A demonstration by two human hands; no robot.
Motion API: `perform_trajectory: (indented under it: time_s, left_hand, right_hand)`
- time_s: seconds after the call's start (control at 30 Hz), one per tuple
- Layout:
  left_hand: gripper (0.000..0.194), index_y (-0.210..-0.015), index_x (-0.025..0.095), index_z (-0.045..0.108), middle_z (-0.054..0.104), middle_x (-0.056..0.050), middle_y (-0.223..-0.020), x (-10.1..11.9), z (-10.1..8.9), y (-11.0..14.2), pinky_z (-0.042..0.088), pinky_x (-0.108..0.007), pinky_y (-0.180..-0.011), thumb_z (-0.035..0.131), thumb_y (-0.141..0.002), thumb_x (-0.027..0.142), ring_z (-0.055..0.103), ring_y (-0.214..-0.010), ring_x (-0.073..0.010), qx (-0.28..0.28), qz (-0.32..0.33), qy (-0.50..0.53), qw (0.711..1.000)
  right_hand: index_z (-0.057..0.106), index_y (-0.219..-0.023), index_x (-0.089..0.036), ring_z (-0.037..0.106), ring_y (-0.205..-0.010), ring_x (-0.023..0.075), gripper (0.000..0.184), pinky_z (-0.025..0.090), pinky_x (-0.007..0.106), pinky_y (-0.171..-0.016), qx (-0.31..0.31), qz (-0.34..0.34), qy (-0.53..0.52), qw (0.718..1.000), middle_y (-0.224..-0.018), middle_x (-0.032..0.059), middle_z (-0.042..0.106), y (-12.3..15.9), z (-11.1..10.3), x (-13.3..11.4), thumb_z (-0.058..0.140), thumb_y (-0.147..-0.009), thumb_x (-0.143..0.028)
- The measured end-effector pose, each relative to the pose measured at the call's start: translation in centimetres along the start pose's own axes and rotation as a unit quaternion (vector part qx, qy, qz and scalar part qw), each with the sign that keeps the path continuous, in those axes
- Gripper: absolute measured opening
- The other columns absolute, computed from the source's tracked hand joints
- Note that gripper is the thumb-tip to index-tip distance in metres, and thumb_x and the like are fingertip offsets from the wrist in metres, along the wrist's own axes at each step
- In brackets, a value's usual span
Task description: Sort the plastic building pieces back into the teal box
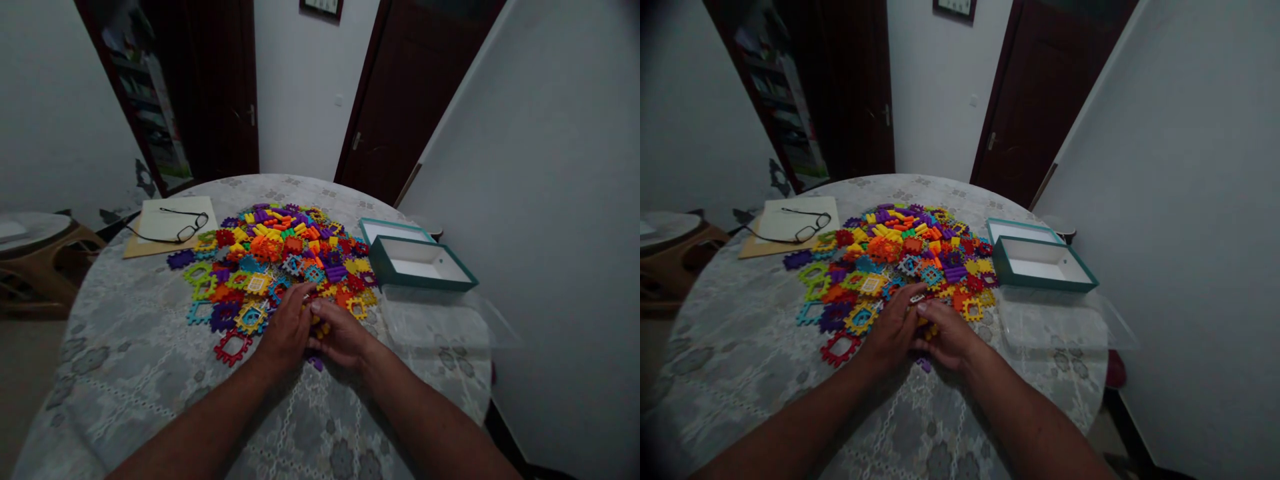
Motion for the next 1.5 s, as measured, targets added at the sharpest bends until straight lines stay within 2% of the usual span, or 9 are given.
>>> perform_trajectory:
  time_s: [0.2, 0.33, 0.47, 0.57, 0.67, 0.93, 1.17, 1.37, 1.5]
  left_hand:
    - [0.047, -0.145, 0.025, 0.066, 0.074, -0.013, -0.144, 0.2, -1.0, -0.2, 0.055, -0.05, -0.118, 0.055, -0.11, 0.054, 0.071, -0.135, -0.0313, -0.011, -0.027, 0.009, 1.0]
    - [0.039, -0.134, 0.024, 0.073, 0.08, -0.011, -0.13, 0.8, -2.3, -0.6, 0.06, -0.046, -0.107, 0.058, -0.109, 0.051, 0.076, -0.12, -0.0289, 0.018, -0.027, -0.012, 0.999]
    - [0.029, -0.119, 0.024, 0.077, 0.082, -0.009, -0.117, 0.7, -4.0, -1.2, 0.06, -0.046, -0.104, 0.058, -0.106, 0.041, 0.077, -0.111, -0.0282, 0.061, -0.027, -0.057, 0.996]
    - [0.028, -0.114, 0.024, 0.078, 0.082, -0.009, -0.114, 0.2, -5.3, -1.5, 0.06, -0.047, -0.104, 0.057, -0.105, 0.039, 0.077, -0.109, -0.0292, 0.093, -0.036, -0.085, 0.991]
    - [0.029, -0.112, 0.024, 0.078, 0.082, -0.008, -0.111, -0.1, -6.2, -1.5, 0.059, -0.047, -0.103, 0.057, -0.105, 0.041, 0.077, -0.107, -0.0296, 0.11, -0.039, -0.1, 0.988]
    - [0.027, -0.111, 0.024, 0.078, 0.082, -0.008, -0.111, -0.8, -7.0, -1.7, 0.059, -0.045, -0.102, 0.057, -0.104, 0.041, 0.076, -0.106, -0.0288, 0.126, -0.057, -0.111, 0.984]
    - [0.026, -0.109, 0.023, 0.077, 0.081, -0.009, -0.109, -1.5, -6.9, -2.2, 0.058, -0.047, -0.105, 0.055, -0.103, 0.036, 0.075, -0.106, -0.0301, 0.116, -0.068, -0.126, 0.983]
    - [0.022, -0.108, 0.024, 0.076, 0.081, -0.009, -0.108, -1.1, -6.3, -2.3, 0.058, -0.047, -0.106, 0.055, -0.102, 0.03, 0.075, -0.105, -0.0293, 0.1, -0.052, -0.123, 0.986]
    - [0.023, -0.107, 0.022, 0.076, 0.081, -0.01, -0.109, -0.7, -6.0, -2.4, 0.058, -0.046, -0.105, 0.054, -0.103, 0.028, 0.075, -0.106, -0.0295, 0.083, -0.037, -0.125, 0.988]
  right_hand:
    - [0.07, -0.105, -0.022, 0.071, -0.079, 0.0167, 0.058, 0.06, 0.024, -0.061, -0.055, 0.026, 0.111, 0.992, -0.09, 0.0002, 0.073, 2.3, 1.5, -2.6, 0.107, -0.064, -0.041]
    - [0.071, -0.107, -0.023, 0.071, -0.077, 0.0184, 0.051, 0.062, 0.031, -0.066, -0.019, -0.081, 0.265, 0.961, -0.091, 0.0006, 0.073, 1.9, 0.0, -11.4, 0.1, -0.071, -0.043]
    - [0.074, -0.115, -0.022, 0.068, -0.076, 0.0172, 0.039, 0.057, 0.027, -0.068, 0.197, -0.261, 0.571, 0.753, -0.09, 0.0011, 0.074, -1.6, -5.1, -26.6, 0.089, -0.082, -0.035]
    - [0.075, -0.119, -0.019, 0.071, -0.08, 0.018, 0.031, 0.054, 0.026, -0.069, 0.318, -0.163, 0.719, 0.597, -0.094, 0.0046, 0.077, -6.2, -10.1, -33.3, 0.08, -0.093, -0.034]
    - [0.078, -0.106, -0.014, 0.072, -0.08, 0.0208, 0.027, 0.054, 0.028, -0.07, 0.338, -0.109, 0.741, 0.569, -0.087, 0.0077, 0.077, -9.7, -13.6, -35.8, 0.088, -0.085, -0.028]
    - [0.085, -0.097, -0.013, 0.078, -0.1, 0.0282, 0.019, 0.058, 0.031, -0.086, 0.365, -0.069, 0.766, 0.525, -0.095, 0.0135, 0.083, -12.5, -17.1, -35.8, 0.083, -0.078, -0.014]
    - [0.084, -0.128, -0.009, 0.074, -0.125, 0.0303, 0.041, 0.054, 0.035, -0.105, 0.361, -0.151, 0.776, 0.495, -0.127, 0.0198, 0.081, -10.1, -11.6, -34.6, 0.062, -0.093, -0.013]
    - [0.084, -0.119, -0.022, 0.075, -0.106, 0.0259, 0.027, 0.055, 0.036, -0.097, 0.188, -0.271, 0.78, 0.532, -0.117, 0.0104, 0.083, -3.9, -1.6, -23.8, 0.065, -0.1, -0.02]
    - [0.081, -0.12, -0.023, 0.074, -0.113, 0.0272, 0.026, 0.054, 0.037, -0.1, 0.139, -0.225, 0.786, 0.558, -0.123, 0.0117, 0.081, -1.6, -0.7, -14.9, 0.063, -0.103, -0.019]
Point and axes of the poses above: each hand's wrist, its own y-axis away from the middle knuckle, its own z-axis out of the palm, x = y × z, the point moved 9 cm from there along -y, towards the middle knuckle
